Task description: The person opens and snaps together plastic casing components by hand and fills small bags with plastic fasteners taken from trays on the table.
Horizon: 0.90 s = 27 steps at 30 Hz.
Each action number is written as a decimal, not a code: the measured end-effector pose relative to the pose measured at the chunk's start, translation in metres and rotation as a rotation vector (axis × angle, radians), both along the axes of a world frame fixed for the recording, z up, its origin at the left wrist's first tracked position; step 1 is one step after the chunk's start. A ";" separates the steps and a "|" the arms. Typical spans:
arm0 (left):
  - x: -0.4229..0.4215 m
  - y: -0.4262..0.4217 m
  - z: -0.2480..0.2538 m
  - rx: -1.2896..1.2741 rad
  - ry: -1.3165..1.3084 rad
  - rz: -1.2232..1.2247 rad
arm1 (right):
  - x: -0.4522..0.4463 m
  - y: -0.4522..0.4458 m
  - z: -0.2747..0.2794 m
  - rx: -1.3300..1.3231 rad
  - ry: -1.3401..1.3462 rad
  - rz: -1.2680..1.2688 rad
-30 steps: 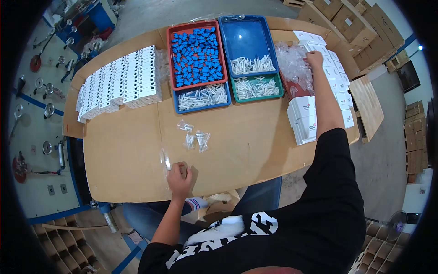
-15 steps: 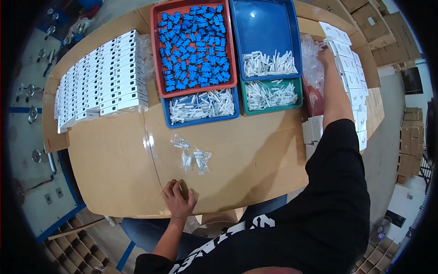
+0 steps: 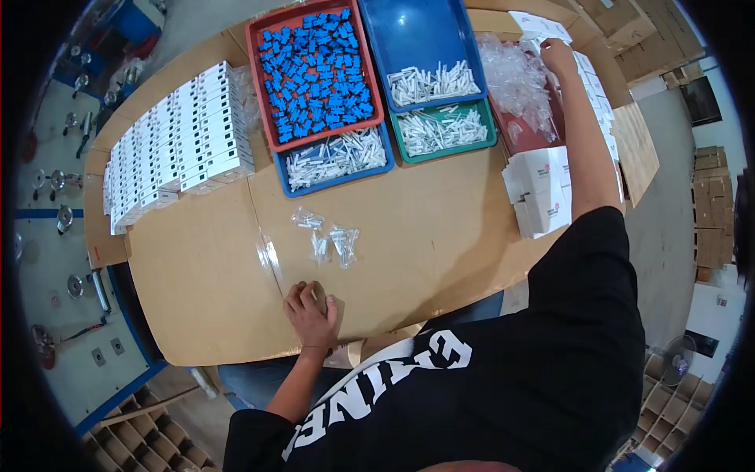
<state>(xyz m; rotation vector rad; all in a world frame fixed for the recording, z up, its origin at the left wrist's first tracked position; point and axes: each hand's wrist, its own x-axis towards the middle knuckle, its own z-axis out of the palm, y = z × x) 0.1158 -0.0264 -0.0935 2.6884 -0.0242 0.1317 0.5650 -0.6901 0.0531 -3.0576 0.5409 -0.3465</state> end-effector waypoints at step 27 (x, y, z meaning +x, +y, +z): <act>-0.023 0.004 0.000 -0.041 -0.319 0.076 | -0.361 0.440 -0.140 0.514 -0.108 1.093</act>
